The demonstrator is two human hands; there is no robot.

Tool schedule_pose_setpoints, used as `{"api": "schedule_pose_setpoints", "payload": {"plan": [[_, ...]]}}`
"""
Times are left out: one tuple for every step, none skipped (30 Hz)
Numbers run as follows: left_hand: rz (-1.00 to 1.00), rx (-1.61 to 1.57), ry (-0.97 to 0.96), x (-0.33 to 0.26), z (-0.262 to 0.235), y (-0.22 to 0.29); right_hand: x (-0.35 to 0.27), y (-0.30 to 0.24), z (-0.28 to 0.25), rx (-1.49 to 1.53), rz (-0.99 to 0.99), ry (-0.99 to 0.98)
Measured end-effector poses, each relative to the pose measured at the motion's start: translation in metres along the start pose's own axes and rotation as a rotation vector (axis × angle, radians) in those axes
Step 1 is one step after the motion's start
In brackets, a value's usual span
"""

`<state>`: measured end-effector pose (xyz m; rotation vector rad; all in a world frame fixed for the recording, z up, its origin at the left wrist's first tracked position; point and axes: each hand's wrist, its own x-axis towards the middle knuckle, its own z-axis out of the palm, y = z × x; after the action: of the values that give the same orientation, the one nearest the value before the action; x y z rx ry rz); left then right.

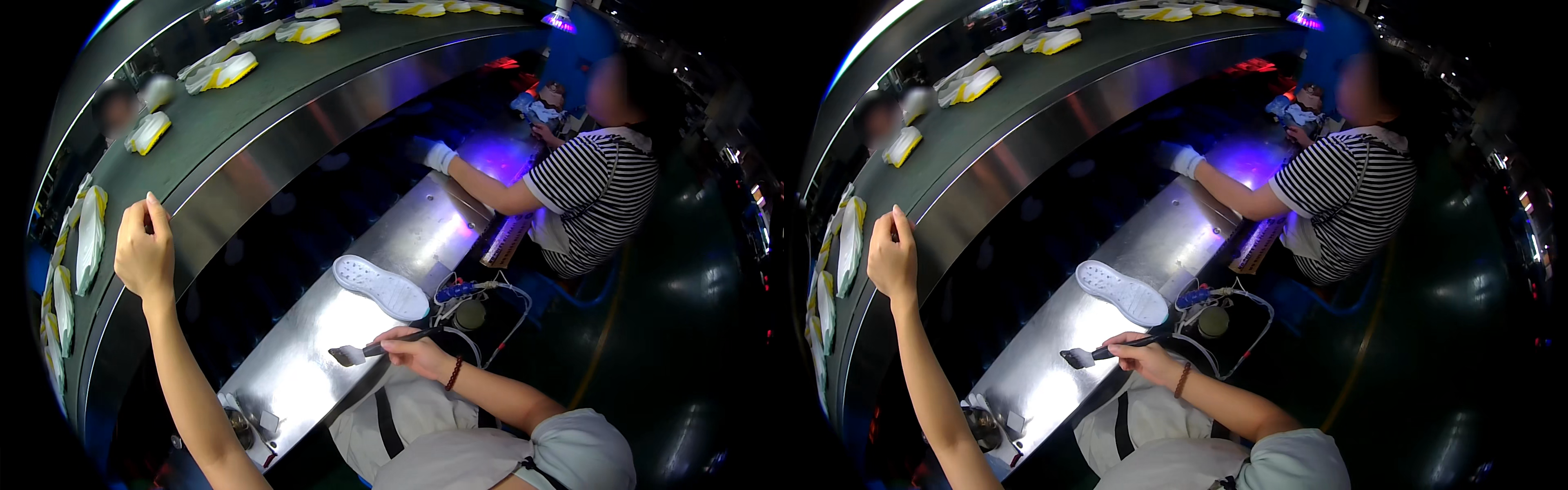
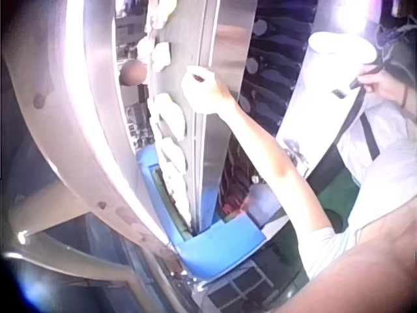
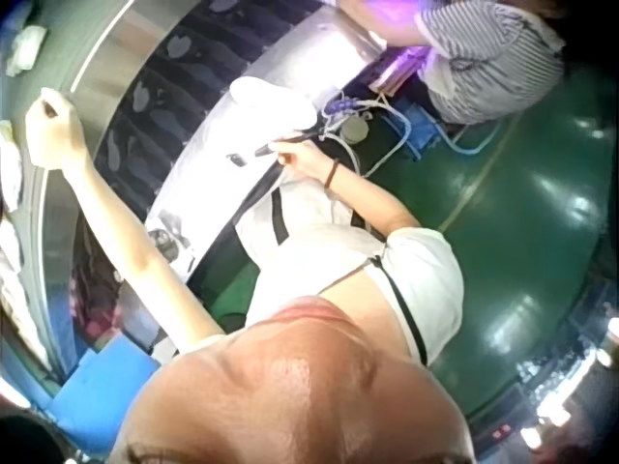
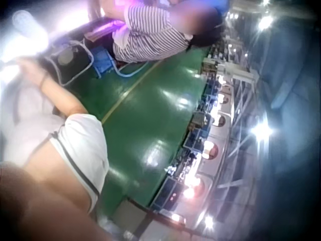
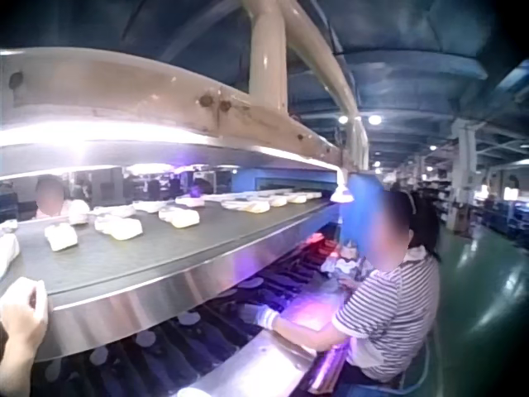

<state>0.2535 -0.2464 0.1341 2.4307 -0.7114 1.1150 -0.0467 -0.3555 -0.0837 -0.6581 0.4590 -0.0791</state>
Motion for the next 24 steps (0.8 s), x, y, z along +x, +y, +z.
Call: {"api": "schedule_pose_setpoints", "payload": {"plan": [[0.021,0.017,0.007,0.001,0.002,-0.003,0.001,0.002,-0.002,-0.001,-0.008,-0.001],[0.042,0.034,0.014,0.001,0.004,-0.005,0.001,0.002,-0.004,-0.001,-0.007,0.008],[0.048,0.039,0.007,0.001,0.004,-0.003,0.001,0.002,-0.006,-0.001,-0.009,0.018],[0.052,0.049,0.001,0.002,0.004,-0.001,0.0,0.001,-0.008,-0.001,0.002,0.036],[0.056,0.057,-0.006,0.002,0.005,0.0,0.0,0.0,-0.01,-0.001,0.013,0.055],[0.033,0.086,-0.045,0.003,0.005,0.0,0.0,0.001,-0.01,0.009,0.014,0.054],[0.004,0.112,-0.081,0.002,0.005,0.0,0.0,0.001,-0.011,0.012,0.013,0.052],[-0.024,0.138,-0.118,0.002,0.005,-0.001,0.0,0.001,-0.011,0.015,0.012,0.051],[-0.033,0.139,-0.128,0.003,0.006,-0.002,0.0,0.0,-0.01,0.017,0.007,0.062],[-0.038,0.138,-0.143,0.003,0.008,-0.003,0.0,0.0,-0.008,0.023,0.003,0.078],[-0.043,0.138,-0.159,0.003,0.01,-0.004,-0.001,0.0,-0.007,0.03,-0.001,0.094],[-0.02,0.132,-0.138,0.002,0.013,-0.004,-0.002,-0.002,-0.006,0.028,0.004,0.101],[-0.005,0.14,-0.122,0.003,0.014,-0.006,-0.001,-0.003,-0.004,0.021,0.009,0.106],[0.011,0.147,-0.105,0.003,0.016,-0.007,-0.001,-0.005,-0.003,0.015,0.013,0.111],[0.026,0.155,-0.088,0.002,0.017,-0.007,-0.001,-0.006,-0.002,0.008,0.017,0.117],[0.034,0.152,-0.075,0.002,0.018,-0.006,0.0,-0.007,-0.004,0.02,0.019,0.118],[0.042,0.149,-0.062,0.002,0.019,-0.005,0.001,-0.007,-0.008,0.031,0.02,0.12],[0.049,0.147,-0.049,0.002,0.02,-0.003,0.001,-0.007,-0.01,0.042,0.022,0.121],[0.053,0.145,-0.038,0.001,0.021,-0.004,0.001,-0.009,-0.009,0.044,0.018,0.127],[0.055,0.144,-0.028,0.0,0.022,-0.005,0.001,-0.011,-0.008,0.046,0.015,0.132],[0.056,0.145,-0.018,0.001,0.023,-0.005,0.001,-0.014,-0.008,0.046,0.014,0.136],[0.048,0.158,-0.035,-0.001,0.02,-0.006,0.002,-0.013,-0.009,0.039,0.012,0.152],[0.051,0.126,-0.045,-0.002,0.018,-0.005,0.002,-0.013,-0.01,0.03,0.012,0.166],[0.052,0.097,-0.056,-0.002,0.016,0.0,0.003,-0.013,-0.011,0.029,0.0,0.181]]}}
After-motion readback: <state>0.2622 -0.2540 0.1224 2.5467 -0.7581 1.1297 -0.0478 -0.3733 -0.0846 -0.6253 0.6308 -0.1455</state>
